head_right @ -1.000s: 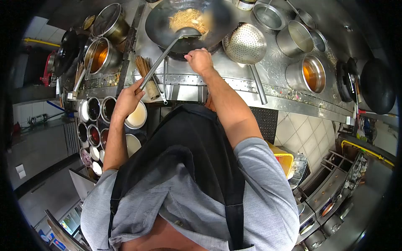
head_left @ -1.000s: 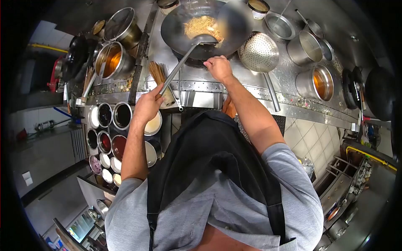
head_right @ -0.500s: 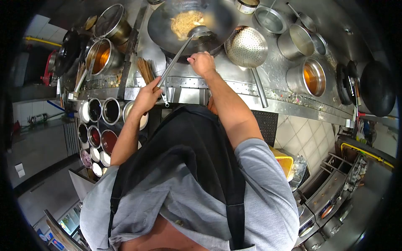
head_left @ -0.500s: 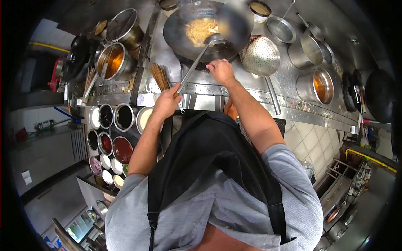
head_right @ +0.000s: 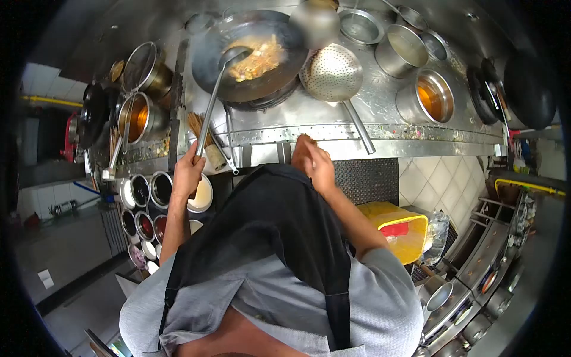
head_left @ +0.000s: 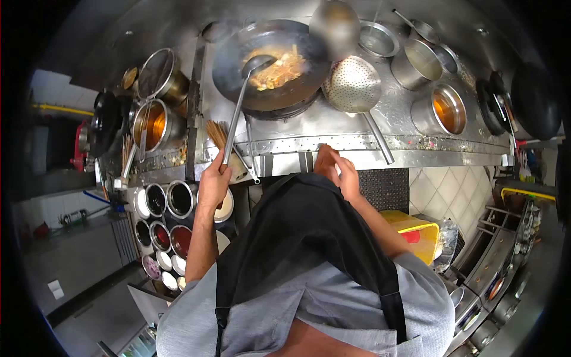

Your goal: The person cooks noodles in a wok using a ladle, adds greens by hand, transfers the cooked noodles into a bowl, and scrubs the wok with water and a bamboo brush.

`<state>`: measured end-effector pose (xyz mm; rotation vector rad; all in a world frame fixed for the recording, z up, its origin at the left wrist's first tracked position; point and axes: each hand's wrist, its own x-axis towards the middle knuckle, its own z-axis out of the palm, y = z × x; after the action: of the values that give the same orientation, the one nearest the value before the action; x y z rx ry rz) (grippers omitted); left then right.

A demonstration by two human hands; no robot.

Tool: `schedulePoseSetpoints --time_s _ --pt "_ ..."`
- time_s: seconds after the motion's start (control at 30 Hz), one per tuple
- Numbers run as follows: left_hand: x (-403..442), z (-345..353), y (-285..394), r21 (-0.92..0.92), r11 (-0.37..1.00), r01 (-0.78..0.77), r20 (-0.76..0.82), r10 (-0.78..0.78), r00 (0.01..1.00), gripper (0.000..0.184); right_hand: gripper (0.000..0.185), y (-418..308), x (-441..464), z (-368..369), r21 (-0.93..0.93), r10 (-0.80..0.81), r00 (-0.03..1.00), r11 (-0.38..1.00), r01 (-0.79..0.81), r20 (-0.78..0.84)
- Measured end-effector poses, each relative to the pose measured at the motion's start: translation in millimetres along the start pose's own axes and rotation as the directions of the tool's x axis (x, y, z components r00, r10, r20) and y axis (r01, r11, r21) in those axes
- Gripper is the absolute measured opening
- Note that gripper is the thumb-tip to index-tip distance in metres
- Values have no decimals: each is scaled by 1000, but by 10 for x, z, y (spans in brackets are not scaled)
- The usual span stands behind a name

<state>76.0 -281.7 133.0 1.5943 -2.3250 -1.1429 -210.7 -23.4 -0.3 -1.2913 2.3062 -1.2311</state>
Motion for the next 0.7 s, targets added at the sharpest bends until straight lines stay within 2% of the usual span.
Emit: schedulePoseSetpoints --time_s 0.03,0.1,0.23,0.3,0.37,0.43,0.53,0.63,0.7 --pt "78 48 141 -48 998 -47 1 47 999 62 45 56 -203 -165 1 94 995 996 -94 22" --pt "322 199 496 -204 971 -125 26 133 991 60 45 365 -565 -335 -72 102 994 992 -104 -33" --pt "1117 569 1580 -326 882 -340 93 388 917 54 46 574 -841 -655 -2 277 953 960 -279 -121" --pt "1314 642 2373 -305 874 -378 132 432 892 45 45 639 -833 -747 27 300 934 953 -301 -192" --pt "1896 957 2876 -323 802 -503 76 551 831 38 44 637 -766 -854 42 340 904 939 -341 -258" --pt "2470 1248 3364 -258 828 -498 148 544 826 62 44 625 -771 -905 74 364 883 930 -359 -296" --pt "2367 1460 3714 -422 815 -398 55 461 886 40 45 595 -743 -1031 152 378 880 925 -348 -287" --pt "2165 1452 3291 -548 770 -328 104 451 886 47 45 669 -776 -1057 202 397 884 913 -353 -248" --pt "1950 1349 2732 -584 745 -321 54 431 901 54 44 657 -754 -1092 170 396 897 915 -367 -198"
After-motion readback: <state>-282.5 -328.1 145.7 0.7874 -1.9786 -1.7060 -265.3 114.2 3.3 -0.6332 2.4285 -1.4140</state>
